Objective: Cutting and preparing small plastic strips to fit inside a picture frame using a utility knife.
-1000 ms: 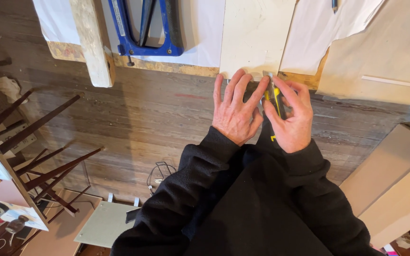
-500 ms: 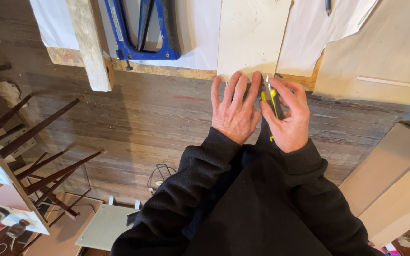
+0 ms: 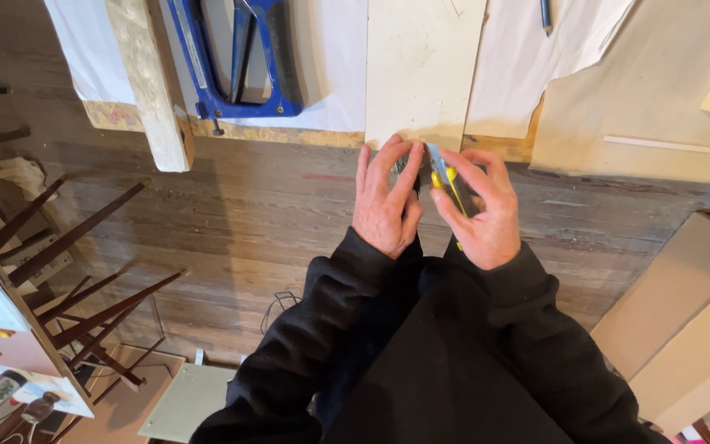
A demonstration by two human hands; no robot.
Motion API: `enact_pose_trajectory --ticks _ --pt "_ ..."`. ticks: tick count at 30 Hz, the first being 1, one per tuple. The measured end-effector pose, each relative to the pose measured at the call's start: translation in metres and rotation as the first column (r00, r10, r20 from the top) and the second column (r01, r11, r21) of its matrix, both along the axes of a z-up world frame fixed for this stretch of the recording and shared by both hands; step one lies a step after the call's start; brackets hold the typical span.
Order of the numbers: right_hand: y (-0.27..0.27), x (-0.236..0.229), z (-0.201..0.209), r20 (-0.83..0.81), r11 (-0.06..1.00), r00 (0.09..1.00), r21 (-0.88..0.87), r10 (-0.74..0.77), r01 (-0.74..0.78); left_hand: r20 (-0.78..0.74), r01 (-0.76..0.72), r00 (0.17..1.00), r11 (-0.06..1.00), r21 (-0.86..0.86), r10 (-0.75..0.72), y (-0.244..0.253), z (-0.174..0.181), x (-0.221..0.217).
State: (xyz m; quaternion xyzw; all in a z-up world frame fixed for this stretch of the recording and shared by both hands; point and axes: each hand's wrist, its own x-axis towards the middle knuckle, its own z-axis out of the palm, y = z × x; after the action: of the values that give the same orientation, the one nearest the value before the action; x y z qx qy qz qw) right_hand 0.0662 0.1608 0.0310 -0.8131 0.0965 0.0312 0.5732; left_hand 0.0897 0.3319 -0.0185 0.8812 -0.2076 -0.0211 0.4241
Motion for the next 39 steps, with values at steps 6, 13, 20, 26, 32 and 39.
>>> enact_pose_trajectory --ticks 6,13,20,26,32,39 --pt "-0.005 -0.002 -0.002 0.003 0.993 0.999 0.113 -0.046 0.045 -0.022 -0.012 1.000 0.999 -0.052 0.011 0.002 -0.001 0.000" --pt "-0.029 -0.015 0.010 0.042 0.957 0.989 0.264 -0.139 0.123 -0.007 -0.038 0.999 0.992 -0.123 0.037 -0.006 0.002 0.002" --pt "-0.133 -0.084 0.012 0.025 0.941 0.944 0.099 -0.328 0.324 0.189 0.173 0.966 0.984 0.036 -0.177 -0.109 0.037 -0.019" --pt "-0.191 -0.101 0.013 0.039 0.919 0.919 0.058 -0.392 0.389 0.235 0.232 0.937 0.963 0.137 -0.259 -0.202 0.033 -0.047" --pt "-0.217 -0.099 0.001 0.087 0.941 0.937 0.031 -0.338 0.337 0.260 0.160 0.943 0.969 0.187 -0.206 -0.239 0.032 -0.057" --pt "-0.229 -0.094 -0.004 0.089 0.964 0.962 -0.029 -0.260 0.263 0.236 0.107 0.958 0.967 0.233 -0.163 -0.253 0.034 -0.058"
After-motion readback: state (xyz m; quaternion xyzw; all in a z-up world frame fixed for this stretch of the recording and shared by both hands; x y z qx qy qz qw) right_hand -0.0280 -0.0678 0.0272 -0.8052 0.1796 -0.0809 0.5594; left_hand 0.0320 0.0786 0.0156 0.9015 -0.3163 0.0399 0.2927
